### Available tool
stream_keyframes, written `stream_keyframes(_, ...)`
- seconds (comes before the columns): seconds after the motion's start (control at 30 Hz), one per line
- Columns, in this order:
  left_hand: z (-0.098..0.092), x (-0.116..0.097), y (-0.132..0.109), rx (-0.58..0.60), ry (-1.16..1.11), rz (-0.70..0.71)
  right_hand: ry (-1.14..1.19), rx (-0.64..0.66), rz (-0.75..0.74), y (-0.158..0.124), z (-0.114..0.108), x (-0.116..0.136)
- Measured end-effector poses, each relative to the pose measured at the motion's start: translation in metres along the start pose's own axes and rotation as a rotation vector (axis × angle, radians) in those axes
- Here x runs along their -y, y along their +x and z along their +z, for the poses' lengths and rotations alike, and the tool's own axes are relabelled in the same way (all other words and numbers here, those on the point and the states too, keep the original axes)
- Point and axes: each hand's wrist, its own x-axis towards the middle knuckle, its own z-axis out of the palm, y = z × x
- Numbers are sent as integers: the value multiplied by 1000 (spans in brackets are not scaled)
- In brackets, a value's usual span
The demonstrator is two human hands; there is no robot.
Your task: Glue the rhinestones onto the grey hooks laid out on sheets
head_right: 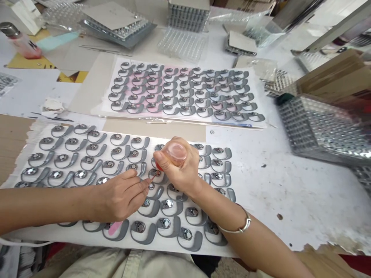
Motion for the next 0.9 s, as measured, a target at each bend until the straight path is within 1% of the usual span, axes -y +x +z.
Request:
stream_keyframes(0.5, 1, 1, 0, -9, 6, 6, 23, -10, -53, -1, 1, -1)
stream_keyframes(0.7, 1, 0, -2, -10, 13, -1, 93, -45, -80, -1, -2, -1)
stream_keyframes(0.9, 1, -1, -1, -9, 18, -3, 81, -52, -96, 1, -3, -2)
